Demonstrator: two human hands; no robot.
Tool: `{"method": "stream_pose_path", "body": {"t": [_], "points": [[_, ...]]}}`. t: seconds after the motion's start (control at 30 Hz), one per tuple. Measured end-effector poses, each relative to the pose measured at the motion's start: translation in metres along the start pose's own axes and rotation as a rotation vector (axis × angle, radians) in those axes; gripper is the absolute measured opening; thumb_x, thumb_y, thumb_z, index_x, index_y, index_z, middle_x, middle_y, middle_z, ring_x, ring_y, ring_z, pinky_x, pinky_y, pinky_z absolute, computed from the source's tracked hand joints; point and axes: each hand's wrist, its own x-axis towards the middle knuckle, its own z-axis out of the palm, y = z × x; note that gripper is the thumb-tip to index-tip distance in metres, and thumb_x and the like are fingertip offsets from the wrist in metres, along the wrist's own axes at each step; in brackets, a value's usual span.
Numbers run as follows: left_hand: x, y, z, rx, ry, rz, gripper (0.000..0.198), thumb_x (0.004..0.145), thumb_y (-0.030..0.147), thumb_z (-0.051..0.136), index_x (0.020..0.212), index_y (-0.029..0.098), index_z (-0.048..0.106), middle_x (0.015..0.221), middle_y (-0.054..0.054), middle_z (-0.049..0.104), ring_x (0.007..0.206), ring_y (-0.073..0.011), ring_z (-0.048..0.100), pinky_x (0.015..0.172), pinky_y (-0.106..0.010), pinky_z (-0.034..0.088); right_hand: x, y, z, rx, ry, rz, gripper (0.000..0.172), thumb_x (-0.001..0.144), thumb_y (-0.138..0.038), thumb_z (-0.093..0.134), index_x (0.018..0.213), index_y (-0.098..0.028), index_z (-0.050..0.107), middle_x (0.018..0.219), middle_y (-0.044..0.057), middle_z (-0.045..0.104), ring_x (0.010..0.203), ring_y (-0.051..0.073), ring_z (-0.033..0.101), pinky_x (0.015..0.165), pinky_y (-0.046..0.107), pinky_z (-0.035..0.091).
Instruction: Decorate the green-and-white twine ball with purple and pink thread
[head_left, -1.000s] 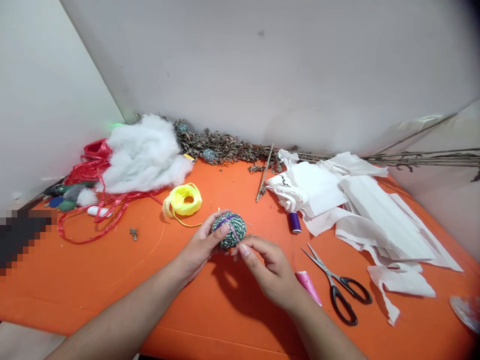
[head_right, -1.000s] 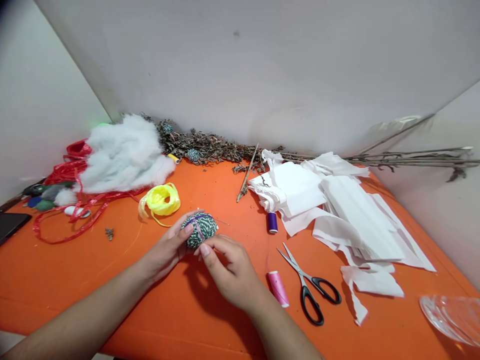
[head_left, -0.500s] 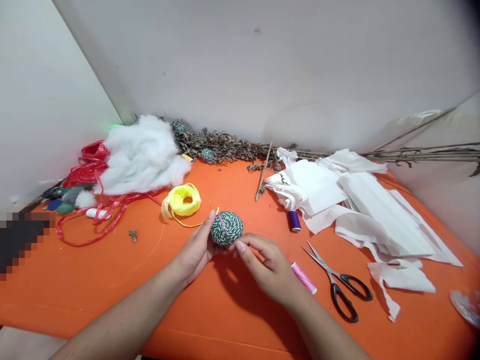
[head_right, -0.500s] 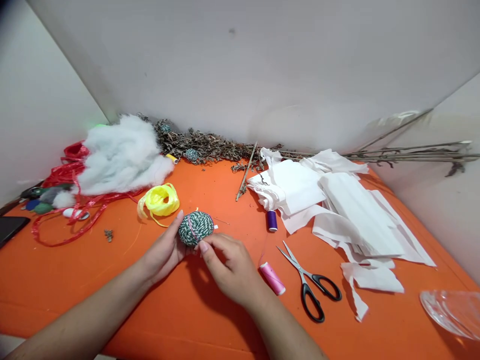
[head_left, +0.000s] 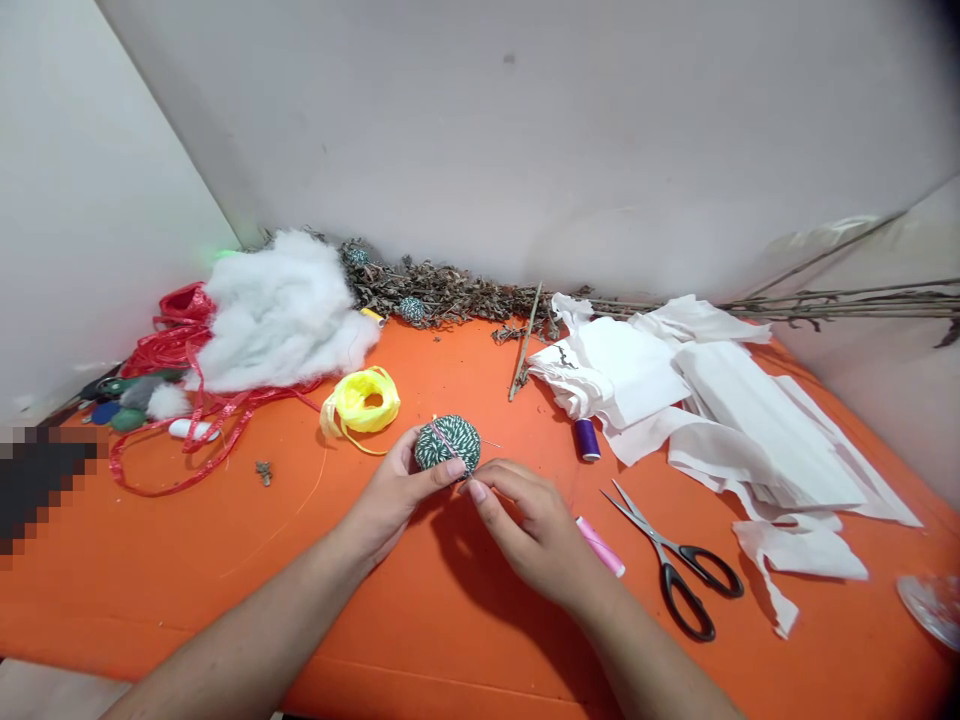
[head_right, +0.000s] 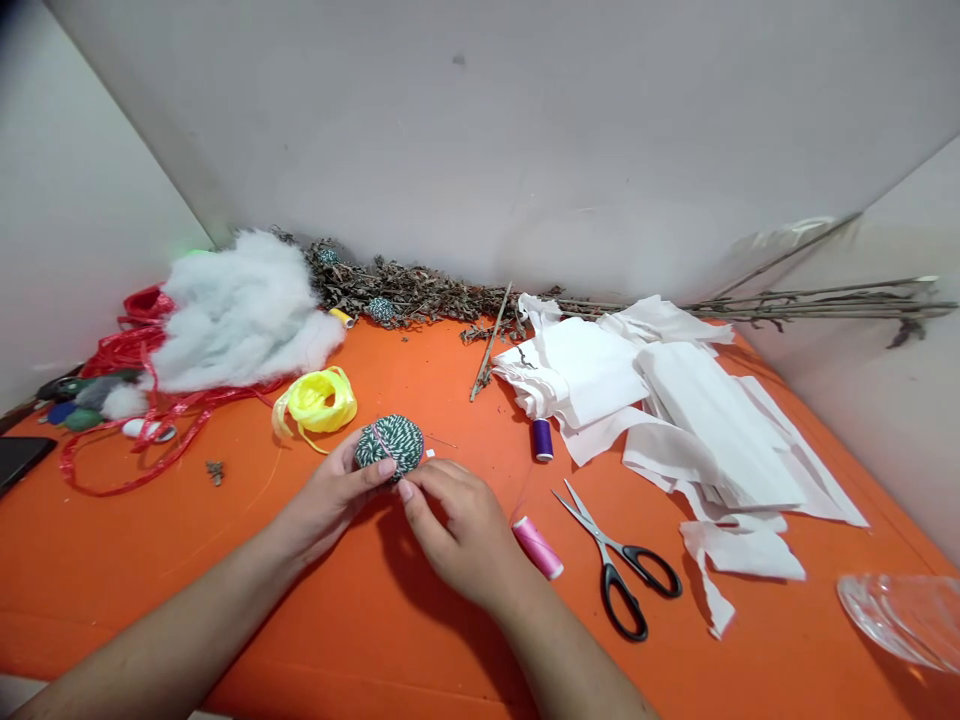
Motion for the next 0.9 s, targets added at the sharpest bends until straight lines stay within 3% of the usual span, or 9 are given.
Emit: {"method": "stream_pose_path", "body": {"t": [0.23, 0.37, 0.53, 0.73, 0.9], "points": [[0.0014, 0.0040, 0.0014, 0.085, 0.064, 0.071, 0.062, 0.061, 0.028, 0.089, 0.115, 0.018, 0.061, 0.107, -0.008, 0.069, 0.094, -0.0196, 0.064, 0.084, -0.029, 0.049, -0.0008, -0.0026, -0.0018, 0.046, 0.032, -0.005, 0.024, 0.101, -0.030, 0.044, 0.090, -0.021, 0.062, 0.081, 0.004, 0.065, 0.073, 0.016, 0.059, 0.069, 0.029, 0.047], [0.0013, 0.0006, 0.0005, 0.026, 0.039, -0.023, 0.057, 0.072, 0.042, 0.081, 0.120, 0.023, 0.058, 0.102, -0.005, 0.068, 0.080, -0.0154, 0.064, 0.066, -0.025, 0.052, 0.0001, -0.0022, -0.0018, 0.070, 0.025, 0.014, 0.023, 0.101, -0.030, 0.044, 0.092, -0.021, 0.064, 0.086, 0.005, 0.068, 0.079, 0.017, 0.062, 0.074, 0.030, 0.047], [0.0016, -0.0013, -0.0024, -0.080, 0.006, -0.104, 0.045, 0.084, 0.055, 0.064, 0.109, 0.018, 0.063, 0.089, -0.006, 0.068, 0.070, -0.0135, 0.063, 0.051, -0.019, 0.051, 0.0010, 0.0000, -0.0011, 0.064, 0.011, 0.044, 0.025, 0.101, -0.030, 0.044, 0.094, -0.021, 0.065, 0.086, 0.004, 0.068, 0.079, 0.017, 0.061, 0.074, 0.031, 0.046], [-0.0024, 0.0027, -0.0028, -0.088, -0.062, -0.147, 0.042, 0.076, 0.032, 0.080, 0.112, 0.019, 0.063, 0.109, -0.008, 0.068, 0.088, -0.0160, 0.066, 0.071, -0.024, 0.058, 0.0004, -0.0004, -0.0010, 0.081, 0.030, 0.031, 0.022, 0.101, -0.029, 0.045, 0.089, -0.021, 0.062, 0.082, 0.003, 0.065, 0.075, 0.015, 0.059, 0.071, 0.029, 0.045], [-0.0008, -0.0019, -0.0037, -0.148, -0.073, -0.097, 0.042, 0.086, 0.039, 0.068, 0.122, 0.020, 0.059, 0.119, -0.010, 0.066, 0.099, -0.0183, 0.064, 0.085, -0.028, 0.056, 0.0016, 0.0010, 0.0001, 0.082, 0.026, 0.019, 0.021, 0.100, -0.027, 0.045, 0.092, -0.020, 0.063, 0.085, 0.003, 0.066, 0.080, 0.016, 0.060, 0.075, 0.029, 0.045]]}}
